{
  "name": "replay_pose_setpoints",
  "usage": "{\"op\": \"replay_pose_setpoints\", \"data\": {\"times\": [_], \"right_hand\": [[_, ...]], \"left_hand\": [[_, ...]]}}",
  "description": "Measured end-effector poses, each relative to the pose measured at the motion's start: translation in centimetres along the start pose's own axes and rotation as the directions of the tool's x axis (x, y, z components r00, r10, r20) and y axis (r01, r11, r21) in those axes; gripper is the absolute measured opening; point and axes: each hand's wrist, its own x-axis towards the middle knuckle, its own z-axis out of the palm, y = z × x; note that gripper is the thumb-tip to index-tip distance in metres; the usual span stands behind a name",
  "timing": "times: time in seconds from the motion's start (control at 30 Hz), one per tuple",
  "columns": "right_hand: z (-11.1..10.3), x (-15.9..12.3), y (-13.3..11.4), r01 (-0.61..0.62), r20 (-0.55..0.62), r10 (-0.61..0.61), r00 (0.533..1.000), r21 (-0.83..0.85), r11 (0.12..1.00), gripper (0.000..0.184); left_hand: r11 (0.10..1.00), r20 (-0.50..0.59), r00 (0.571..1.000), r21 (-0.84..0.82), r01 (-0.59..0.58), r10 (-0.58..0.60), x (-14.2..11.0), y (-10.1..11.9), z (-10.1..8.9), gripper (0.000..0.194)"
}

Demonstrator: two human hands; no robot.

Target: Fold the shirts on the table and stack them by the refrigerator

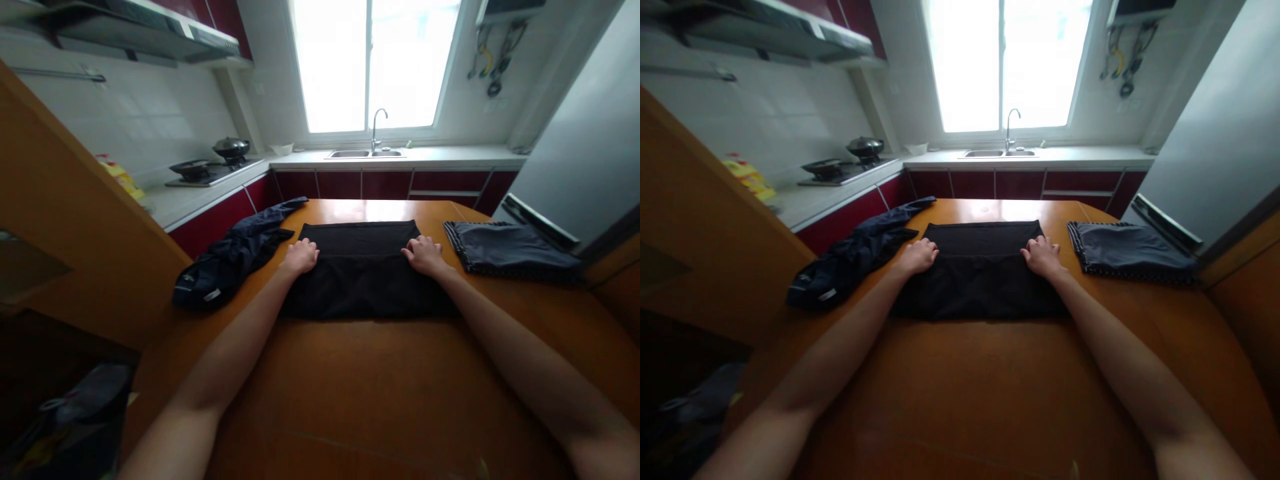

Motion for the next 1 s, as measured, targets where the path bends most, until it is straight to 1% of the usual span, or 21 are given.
{"op": "replay_pose_setpoints", "data": {"times": [0.07,0.13,0.17,0.2,0.23,0.3,0.37,0.43,0.63,0.7,0.8,0.87,1.0], "right_hand": [[-0.4,-0.8,-1.8,0.067,-0.088,-0.066,0.994,0.014,0.998,0.039],[-0.2,-2.1,-4.2,0.184,-0.144,-0.174,0.974,0.058,0.981,0.043],[0.2,-2.8,-5.4,0.247,-0.152,-0.233,0.960,0.078,0.966,0.046],[0.7,-3.5,-6.6,0.301,-0.144,-0.286,0.947,0.092,0.949,0.049],[1.4,-4.3,-7.6,0.350,-0.108,-0.340,0.934,0.097,0.932,0.052],[2.7,-5.4,-9.0,0.387,-0.043,-0.385,0.922,0.105,0.916,0.056],[3.6,-5.9,-9.4,0.374,0.011,-0.378,0.926,0.115,0.920,0.057],[4.0,-5.7,-8.9,0.339,0.050,-0.347,0.937,0.120,0.933,0.059],[3.4,-4.4,-5.6,0.198,0.113,-0.207,0.972,0.090,0.976,0.068],[3.2,-4.2,-4.4,0.158,0.121,-0.165,0.979,0.063,0.985,0.074],[3.0,-4.2,-3.0,0.143,0.114,-0.147,0.982,0.044,0.989,0.078],[3.0,-4.2,-2.3,0.128,0.115,-0.133,0.984,0.043,0.991,0.077],[3.2,-3.9,-1.2,0.028,0.112,-0.033,0.993,0.044,0.999,0.072]], "left_hand": [[0.987,-0.034,0.987,0.045,-0.156,0.157,-1.1,2.6,0.6,0.039],[0.930,-0.051,0.929,0.062,-0.363,0.366,-2.3,5.7,2.0,0.049],[0.909,-0.054,0.908,0.060,-0.413,0.416,-2.8,7.1,2.9,0.052],[0.896,-0.039,0.896,0.061,-0.440,0.443,-3.3,8.3,3.9,0.055],[0.892,-0.026,0.893,0.065,-0.447,0.450,-3.7,9.2,4.9,0.056],[0.896,-0.005,0.898,0.076,-0.438,0.440,-4.2,10.0,6.5,0.058],[0.902,-0.006,0.905,0.086,-0.424,0.426,-4.3,10.0,7.4,0.059],[0.909,-0.014,0.912,0.093,-0.407,0.410,-4.4,9.6,7.6,0.060],[0.948,-0.048,0.951,0.103,-0.300,0.306,-4.4,8.5,6.8,0.062],[0.967,-0.046,0.968,0.078,-0.241,0.245,-4.4,7.6,6.5,0.064],[0.987,-0.034,0.987,0.037,-0.154,0.155,-4.4,5.4,6.3,0.069],[0.994,-0.028,0.994,0.036,-0.107,0.108,-4.6,3.9,6.1,0.070],[0.997,-0.009,0.999,0.066,-0.051,0.052,-5.3,1.6,5.6,0.071]]}}
